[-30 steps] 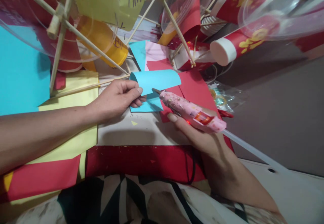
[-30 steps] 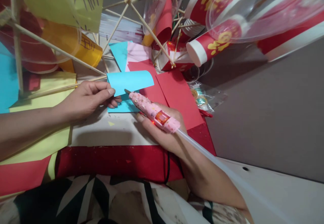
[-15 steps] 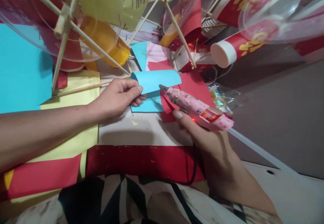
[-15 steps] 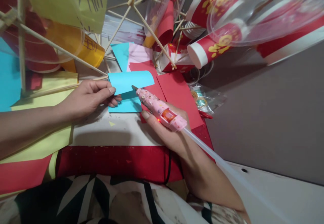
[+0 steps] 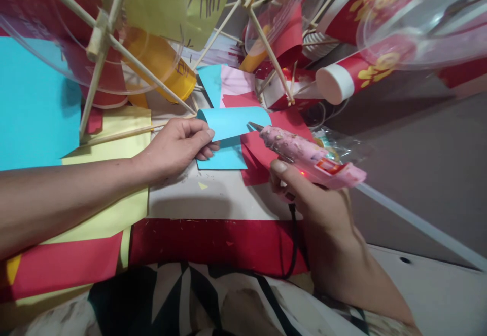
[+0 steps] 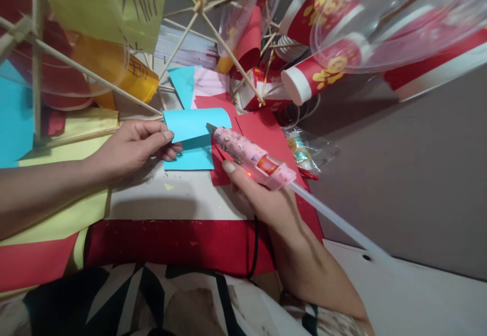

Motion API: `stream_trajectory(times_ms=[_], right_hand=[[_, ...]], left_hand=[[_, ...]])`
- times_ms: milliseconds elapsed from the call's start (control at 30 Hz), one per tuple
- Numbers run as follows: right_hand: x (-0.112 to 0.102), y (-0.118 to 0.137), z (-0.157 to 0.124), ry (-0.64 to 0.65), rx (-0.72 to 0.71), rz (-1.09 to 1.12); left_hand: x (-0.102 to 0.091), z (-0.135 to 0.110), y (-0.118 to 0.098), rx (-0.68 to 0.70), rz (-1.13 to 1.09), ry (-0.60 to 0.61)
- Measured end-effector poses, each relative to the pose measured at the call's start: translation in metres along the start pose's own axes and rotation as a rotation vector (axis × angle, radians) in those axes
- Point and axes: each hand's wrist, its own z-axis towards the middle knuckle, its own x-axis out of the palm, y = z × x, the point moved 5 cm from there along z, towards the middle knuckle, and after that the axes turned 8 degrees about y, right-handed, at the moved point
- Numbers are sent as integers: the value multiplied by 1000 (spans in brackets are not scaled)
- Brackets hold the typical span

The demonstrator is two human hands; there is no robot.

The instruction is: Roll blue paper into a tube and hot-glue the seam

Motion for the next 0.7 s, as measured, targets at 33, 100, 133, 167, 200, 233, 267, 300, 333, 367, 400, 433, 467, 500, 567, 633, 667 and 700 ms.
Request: stream_trajectory(times_ms=[33, 100, 133, 167, 200, 233, 267, 300, 333, 367, 400, 433, 467, 500, 567, 633, 667, 700], right_hand=[[-1, -4, 1, 2, 46, 56], [1, -7, 3, 47, 98, 187], [4, -7, 5, 88, 97, 246], [6, -5, 6, 123, 91, 298], [7, -3, 7, 143, 83, 342], [8, -1, 8, 166, 75, 377], [9, 2, 8, 190, 67, 407], [11, 4, 9, 218, 64, 426], [12, 5, 9, 244, 65, 431], [13, 6, 9, 269, 67, 429], [13, 6, 10, 285, 70, 422], [12, 5, 10, 289, 74, 415], [12, 4, 10, 282, 80, 409], [11, 2, 10, 271, 82, 413], [10, -1, 10, 235, 86, 437], [8, -4, 9, 167, 76, 463], [6, -4, 9, 115, 57, 474], [3, -5, 9, 55, 37, 482]], left_hand=[[0, 0, 0, -3, 2, 0], [0, 0, -1, -9, 10, -4], [0, 0, -1, -13, 14, -7], [0, -1, -1, -15, 17, -9], [0, -1, -1, -14, 19, -7], [0, -1, -1, -11, 19, -6], [1, -1, -1, -8, 18, -3], [1, -1, -1, -4, 16, -1], [1, 0, -1, -3, 16, 3], [1, 0, -1, -2, 17, 3], [1, 0, -1, -5, 19, 4], [1, 0, -1, -7, 22, 4], [1, 0, 0, -8, 22, 3], [1, 0, 0, -9, 21, 1], [1, 0, 0, -9, 16, -1], [1, 0, 0, -11, 11, 2], [1, 0, 0, -11, 6, 1], [1, -1, 0, -11, -2, 1]])
